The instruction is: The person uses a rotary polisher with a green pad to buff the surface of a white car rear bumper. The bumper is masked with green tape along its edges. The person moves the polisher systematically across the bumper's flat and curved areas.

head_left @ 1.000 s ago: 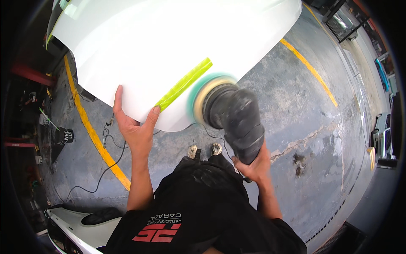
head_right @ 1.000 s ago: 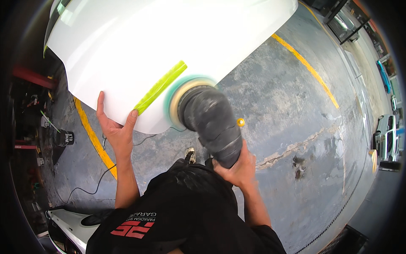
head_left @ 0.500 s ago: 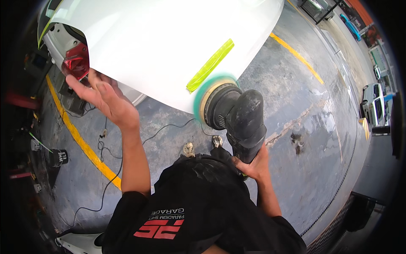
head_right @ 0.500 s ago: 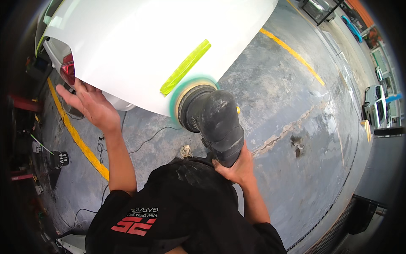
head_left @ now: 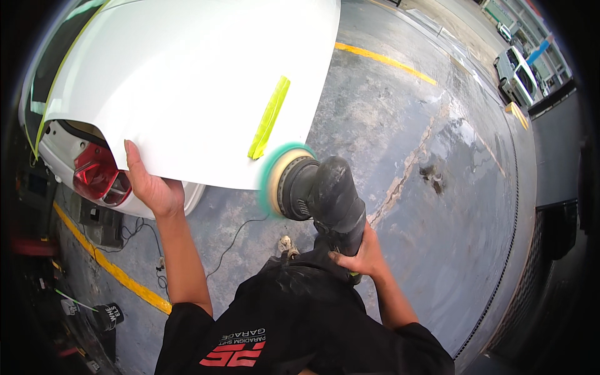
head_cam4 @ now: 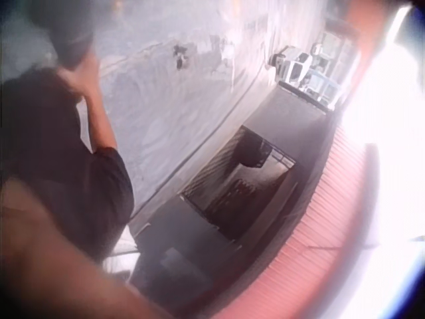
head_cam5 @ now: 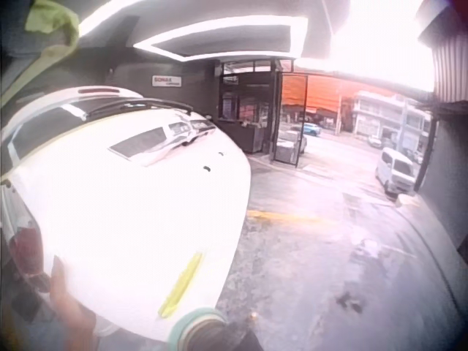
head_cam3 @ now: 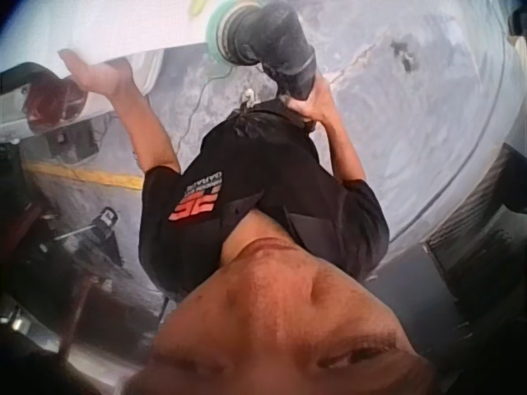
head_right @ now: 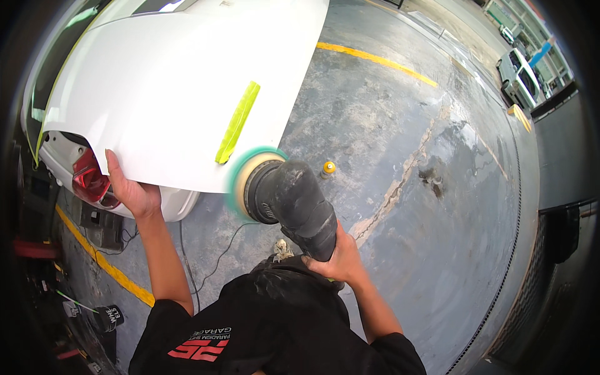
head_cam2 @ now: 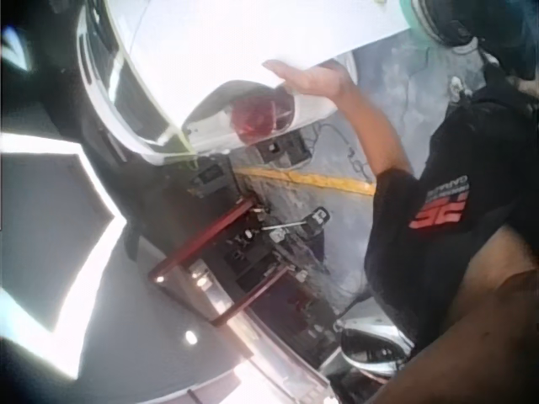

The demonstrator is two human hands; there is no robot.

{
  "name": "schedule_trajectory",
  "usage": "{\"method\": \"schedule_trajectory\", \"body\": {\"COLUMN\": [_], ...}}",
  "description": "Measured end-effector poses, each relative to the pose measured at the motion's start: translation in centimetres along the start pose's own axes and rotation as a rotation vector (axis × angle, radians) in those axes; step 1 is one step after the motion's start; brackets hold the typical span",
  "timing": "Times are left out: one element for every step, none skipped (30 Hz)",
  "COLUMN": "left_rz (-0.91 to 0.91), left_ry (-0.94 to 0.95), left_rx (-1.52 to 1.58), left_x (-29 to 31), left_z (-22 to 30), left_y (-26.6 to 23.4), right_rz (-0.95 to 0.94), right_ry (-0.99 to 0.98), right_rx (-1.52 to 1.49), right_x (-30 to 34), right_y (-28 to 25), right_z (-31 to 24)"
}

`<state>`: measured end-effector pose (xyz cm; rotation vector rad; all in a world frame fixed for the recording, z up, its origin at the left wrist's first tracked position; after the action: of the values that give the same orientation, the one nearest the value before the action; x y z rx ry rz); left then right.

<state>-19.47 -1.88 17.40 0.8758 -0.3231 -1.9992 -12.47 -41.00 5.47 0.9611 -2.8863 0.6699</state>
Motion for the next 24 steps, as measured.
{"method": "schedule_trajectory", "body": {"left_rz": [0.01,0.023,0.04,0.059,0.08,0.063,0.045,0.028,0.016,0.04,0.065,0.087,0.077,0.079,0.081,0.084,0.02,-0.035,-0.093,-0.141,-0.183,-0.222,-0.229,-0.233], "left_ry": [-0.01,-0.017,-0.021,-0.024,-0.026,-0.028,-0.029,-0.03,-0.022,-0.017,-0.012,-0.003,-0.008,-0.013,-0.025,-0.032,-0.02,-0.017,-0.017,-0.033,-0.047,-0.059,-0.053,-0.042], "left_rx": [-0.009,-0.02,-0.015,-0.01,-0.006,0.009,0.022,0.035,0.006,0.018,0.029,0.034,0.044,0.056,0.071,0.082,0.12,0.157,0.196,0.228,0.258,0.292,0.286,0.282], "left_x": [0.2,0.4,0.5,0.6,0.7,0.8,0.7,0.6,0.7,0.7,0.7,0.8,0.6,0.6,0.5,0.5,0.3,0.1,0.0,-0.1,0.0,0.0,0.0,-0.1], "left_z": [-0.1,-0.2,-0.1,-0.1,-0.1,-0.3,-0.2,-0.1,0.1,0.0,-0.2,-0.1,-0.1,-0.3,-0.5,-0.4,-0.5,-0.5,-0.5,-0.5,-0.3,-0.2,-0.1,0.2], "left_y": [0.2,0.4,0.5,0.7,0.7,0.6,0.1,-0.4,-0.6,-0.5,-0.3,-0.2,-0.7,-0.7,-0.6,-0.4,-0.5,-0.9,-1.2,-1.5,-1.4,-1.3,-1.3,-1.3], "right_rz": [0.012,0.021,0.023,0.013,0.002,-0.01,-0.026,-0.04,-0.06,-0.073,-0.055,-0.047,-0.035,-0.023,-0.02,-0.022,-0.022,-0.023,-0.02,-0.014,-0.046,-0.048,-0.049,-0.05], "right_ry": [0.01,0.019,0.029,0.045,0.061,0.073,0.09,0.104,0.114,0.128,0.071,0.058,0.048,0.04,0.044,0.044,0.035,0.021,0.007,-0.007,-0.012,-0.013,-0.015,-0.021], "right_rx": [-0.011,-0.021,-0.037,-0.058,-0.079,-0.104,-0.138,-0.143,-0.149,-0.152,-0.15,-0.147,-0.146,-0.145,-0.177,-0.211,-0.243,-0.243,-0.242,-0.241,-0.232,-0.228,-0.224,-0.216], "right_x": [-0.4,-1.2,-1.9,-2.7,-3.6,-4.6,-5.6,-6.6,-7.8,-9.0,-10.5,-12.1,-13.8,-15.4,-16.8,-18.2,-19.5,-20.3,-20.9,-21.0,-20.7,-20.0,-18.5,-17.0], "right_y": [-0.5,-1.1,-1.5,-1.9,-2.4,-3.0,-3.5,-4.0,-4.5,-5.2,-5.7,-6.4,-7.0,-7.6,-8.4,-9.3,-10.0,-10.3,-10.5,-10.6,-10.3,-9.7,-8.8,-8.0], "right_z": [0.3,0.6,0.8,0.8,0.7,0.6,0.3,0.0,-0.2,-0.1,0.8,0.8,0.8,0.8,0.8,0.6,0.5,0.6,0.9,1.2,2.0,2.5,2.8,3.1]}}
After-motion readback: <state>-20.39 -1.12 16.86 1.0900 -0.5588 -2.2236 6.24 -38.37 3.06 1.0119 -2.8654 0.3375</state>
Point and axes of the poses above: each hand's wrist, its own x-axis away from the middle knuckle, its own y-axis out of the palm, z = x × y, the point moved 3 cm from there along -x, towards the middle knuckle, and after that the axes turned 7 degrees about y, right-handed, at the moved point
